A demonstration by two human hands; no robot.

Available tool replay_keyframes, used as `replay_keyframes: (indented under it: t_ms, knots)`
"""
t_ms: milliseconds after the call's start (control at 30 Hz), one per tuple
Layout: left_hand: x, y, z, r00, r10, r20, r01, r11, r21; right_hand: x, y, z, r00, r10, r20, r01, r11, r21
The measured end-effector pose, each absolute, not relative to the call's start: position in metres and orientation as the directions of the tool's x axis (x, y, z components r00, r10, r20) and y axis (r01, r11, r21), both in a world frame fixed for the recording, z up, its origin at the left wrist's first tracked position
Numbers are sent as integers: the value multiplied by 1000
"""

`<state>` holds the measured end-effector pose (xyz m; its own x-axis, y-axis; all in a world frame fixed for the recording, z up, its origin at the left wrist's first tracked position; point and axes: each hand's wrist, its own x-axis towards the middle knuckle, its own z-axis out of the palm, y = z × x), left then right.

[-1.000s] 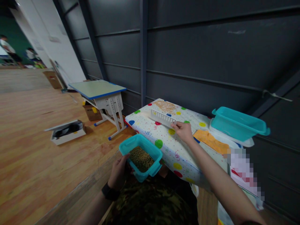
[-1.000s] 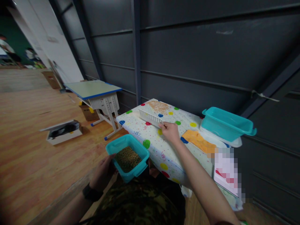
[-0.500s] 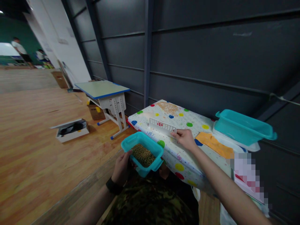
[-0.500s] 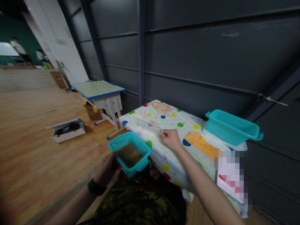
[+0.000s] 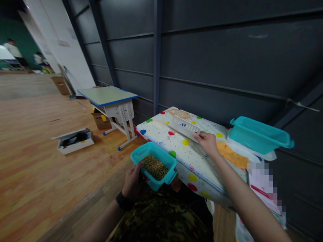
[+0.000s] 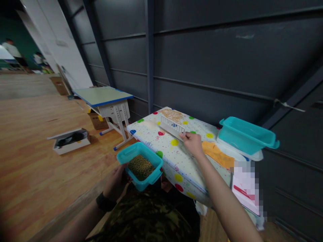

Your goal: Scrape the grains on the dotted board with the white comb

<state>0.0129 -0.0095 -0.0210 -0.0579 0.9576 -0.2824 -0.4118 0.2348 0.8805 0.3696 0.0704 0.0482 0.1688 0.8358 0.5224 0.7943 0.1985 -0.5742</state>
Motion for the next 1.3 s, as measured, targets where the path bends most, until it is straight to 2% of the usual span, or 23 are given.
replay_keyframes:
  t_ms: [300,500,767,1300]
  knots:
    - [11,-13,-26,-41,959,-282,-390,244,888,378,79,34,198,853,482,833,113,-542]
    - [10,-12,-26,-50,963,-264,-379,226,897,374,77,35,159,852,498,823,165,-544]
    - [10,-12,-26,-44,962,-270,-389,232,891,364,75,29,142,869,475,847,142,-513]
    - [10,-11,-25,-42,960,-276,-392,238,888,358,74,22,147,860,489,820,170,-546]
